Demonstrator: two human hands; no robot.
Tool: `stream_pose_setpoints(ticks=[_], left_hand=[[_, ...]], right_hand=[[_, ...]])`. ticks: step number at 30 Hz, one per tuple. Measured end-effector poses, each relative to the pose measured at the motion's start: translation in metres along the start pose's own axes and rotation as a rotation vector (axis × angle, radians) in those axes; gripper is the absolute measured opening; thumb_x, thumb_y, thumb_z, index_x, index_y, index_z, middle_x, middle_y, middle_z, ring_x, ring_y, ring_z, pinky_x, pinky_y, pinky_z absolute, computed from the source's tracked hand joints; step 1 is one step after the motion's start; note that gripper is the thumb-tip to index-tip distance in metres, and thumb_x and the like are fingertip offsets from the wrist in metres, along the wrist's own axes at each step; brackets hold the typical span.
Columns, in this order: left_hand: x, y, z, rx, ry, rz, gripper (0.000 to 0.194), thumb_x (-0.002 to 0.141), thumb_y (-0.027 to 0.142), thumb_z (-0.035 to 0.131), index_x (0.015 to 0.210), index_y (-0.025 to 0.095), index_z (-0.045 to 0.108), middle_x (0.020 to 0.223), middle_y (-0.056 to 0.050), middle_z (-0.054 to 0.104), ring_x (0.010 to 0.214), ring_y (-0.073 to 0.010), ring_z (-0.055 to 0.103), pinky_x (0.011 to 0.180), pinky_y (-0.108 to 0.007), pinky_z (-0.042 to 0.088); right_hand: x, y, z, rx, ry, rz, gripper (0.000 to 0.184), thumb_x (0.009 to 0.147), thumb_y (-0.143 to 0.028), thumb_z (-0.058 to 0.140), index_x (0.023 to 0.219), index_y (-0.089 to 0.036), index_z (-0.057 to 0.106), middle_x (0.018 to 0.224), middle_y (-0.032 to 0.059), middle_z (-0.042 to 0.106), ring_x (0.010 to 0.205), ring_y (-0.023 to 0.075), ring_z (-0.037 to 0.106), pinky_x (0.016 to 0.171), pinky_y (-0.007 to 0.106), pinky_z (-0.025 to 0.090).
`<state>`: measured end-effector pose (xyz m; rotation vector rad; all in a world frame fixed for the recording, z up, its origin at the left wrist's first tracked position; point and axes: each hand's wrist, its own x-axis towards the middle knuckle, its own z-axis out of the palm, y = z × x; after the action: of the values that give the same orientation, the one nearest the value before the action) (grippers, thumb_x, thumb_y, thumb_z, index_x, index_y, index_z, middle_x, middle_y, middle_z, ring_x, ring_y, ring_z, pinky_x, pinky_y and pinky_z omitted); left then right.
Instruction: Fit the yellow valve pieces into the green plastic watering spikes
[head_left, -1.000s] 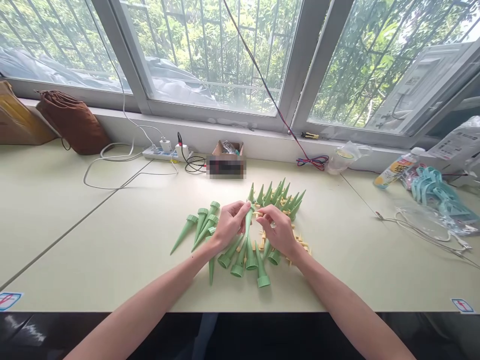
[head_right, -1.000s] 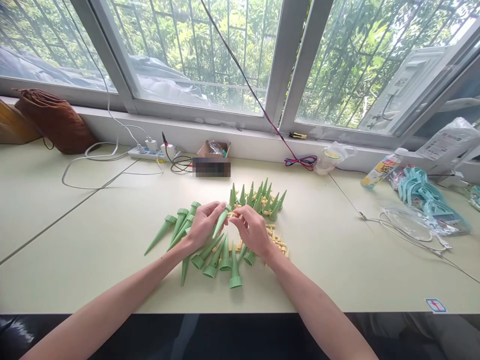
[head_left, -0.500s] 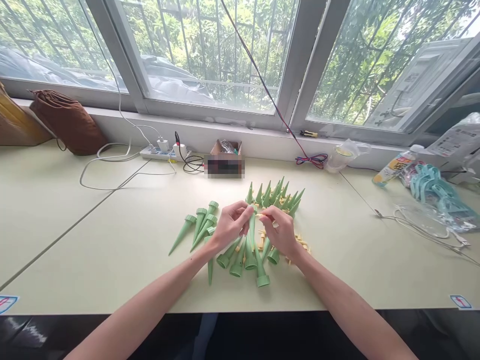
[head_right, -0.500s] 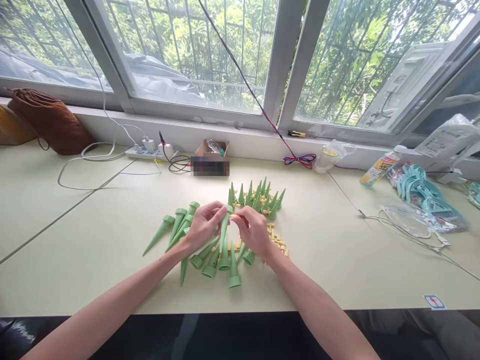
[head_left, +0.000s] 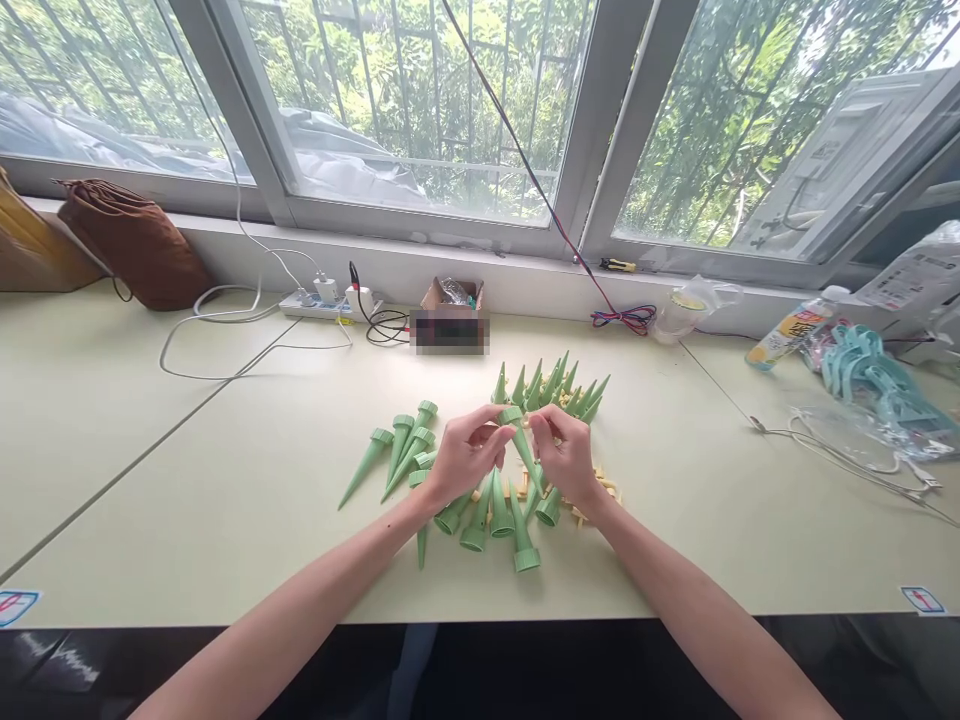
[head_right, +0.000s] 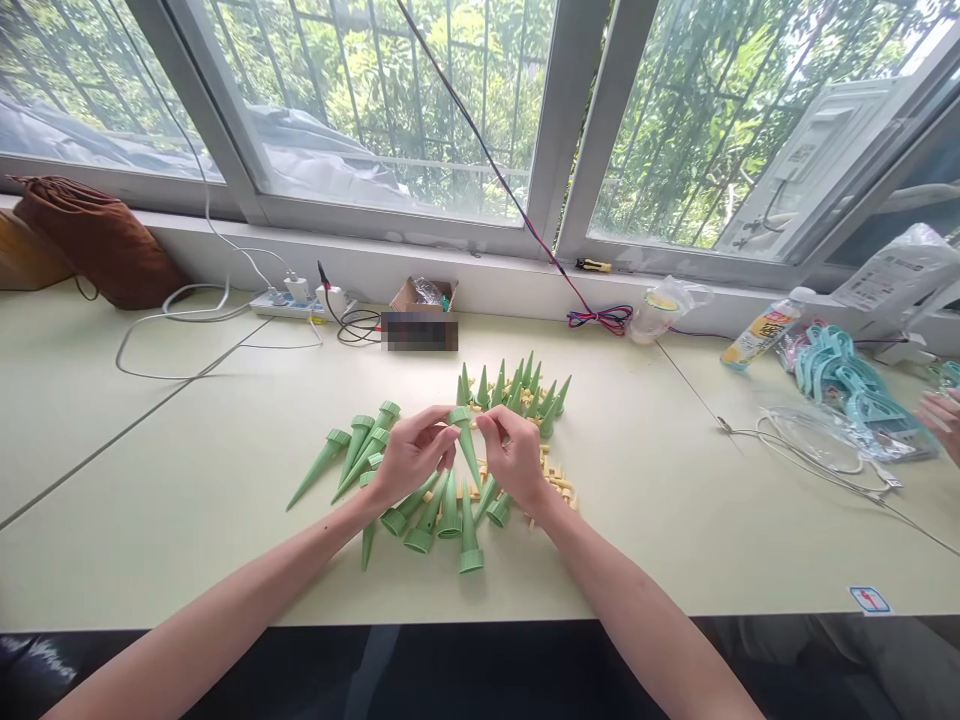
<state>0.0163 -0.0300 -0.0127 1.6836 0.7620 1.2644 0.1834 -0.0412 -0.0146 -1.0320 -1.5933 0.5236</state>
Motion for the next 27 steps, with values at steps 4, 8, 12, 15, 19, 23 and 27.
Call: stream_pose_setpoints(ticks=[4, 8, 12, 15, 19, 23, 27], left_hand=[[-0.0007, 0.0003, 0.0010, 0.024, -0.042, -0.011, 0.029, 0.091, 0.038, 0.062, 0.109, 0.016, 0.063, 0.053, 0.005, 0.055, 0.043, -0.0091, 0.052, 0.047, -0.022, 0.048], [-0.0007, 0.0014, 0.0007, 0.030, -0.046, -0.039, 0.029, 0.090, 0.038, 0.062, 0.110, 0.016, 0.062, 0.054, 0.004, 0.055, 0.044, -0.0096, 0.052, 0.046, -0.022, 0.048], [-0.0002, 0.0017, -0.0001, 0.019, -0.049, -0.053, 0.030, 0.090, 0.037, 0.063, 0.112, 0.016, 0.062, 0.056, 0.004, 0.055, 0.046, -0.0098, 0.053, 0.047, -0.022, 0.049], [0.0002, 0.0012, -0.0005, 0.034, -0.055, -0.042, 0.031, 0.090, 0.037, 0.063, 0.112, 0.016, 0.063, 0.057, 0.004, 0.055, 0.046, -0.0098, 0.052, 0.048, -0.022, 0.050], [0.0006, 0.0008, -0.0011, 0.108, -0.050, -0.004, 0.030, 0.089, 0.036, 0.064, 0.112, 0.017, 0.065, 0.063, 0.002, 0.060, 0.048, -0.0095, 0.054, 0.050, -0.023, 0.050], [0.0004, 0.0005, -0.0017, 0.208, -0.043, 0.044, 0.032, 0.089, 0.034, 0.065, 0.117, 0.018, 0.064, 0.061, 0.002, 0.062, 0.048, -0.0100, 0.055, 0.054, -0.024, 0.051], [0.0003, -0.0011, -0.0022, 0.317, -0.029, 0.123, 0.032, 0.089, 0.031, 0.064, 0.119, 0.019, 0.063, 0.060, 0.004, 0.061, 0.047, -0.0096, 0.055, 0.058, -0.024, 0.052]], right_hand=[[0.0022, 0.0017, -0.0027, 0.076, 0.016, 0.084, 0.036, 0.096, -0.047, 0.052, 0.071, -0.021, 0.053, 0.052, -0.0044, 0.044, 0.046, 0.0111, 0.041, 0.045, 0.025, 0.035], [0.0037, 0.0007, -0.0050, 0.145, -0.024, 0.136, 0.034, 0.094, -0.047, 0.055, 0.073, -0.020, 0.056, 0.051, -0.0045, 0.046, 0.044, 0.0114, 0.043, 0.043, 0.025, 0.034], [0.0037, -0.0011, -0.0058, 0.171, -0.039, 0.159, 0.035, 0.093, -0.048, 0.058, 0.072, -0.020, 0.056, 0.050, -0.0045, 0.047, 0.042, 0.0115, 0.045, 0.043, 0.025, 0.036], [0.0036, -0.0014, -0.0057, 0.182, -0.041, 0.174, 0.036, 0.092, -0.049, 0.058, 0.070, -0.020, 0.056, 0.049, -0.0045, 0.048, 0.042, 0.0114, 0.045, 0.042, 0.026, 0.035], [0.0042, -0.0018, -0.0057, 0.206, -0.044, 0.193, 0.038, 0.091, -0.051, 0.059, 0.068, -0.020, 0.055, 0.048, -0.0047, 0.046, 0.041, 0.0109, 0.043, 0.041, 0.026, 0.034], [0.0052, -0.0023, -0.0057, 0.210, -0.039, 0.197, 0.039, 0.089, -0.051, 0.061, 0.067, -0.020, 0.056, 0.049, -0.0045, 0.046, 0.041, 0.0108, 0.043, 0.040, 0.026, 0.032], [0.0053, -0.0021, -0.0053, 0.205, -0.037, 0.201, 0.040, 0.089, -0.053, 0.061, 0.066, -0.020, 0.056, 0.048, -0.0046, 0.045, 0.042, 0.0109, 0.043, 0.040, 0.025, 0.033]])
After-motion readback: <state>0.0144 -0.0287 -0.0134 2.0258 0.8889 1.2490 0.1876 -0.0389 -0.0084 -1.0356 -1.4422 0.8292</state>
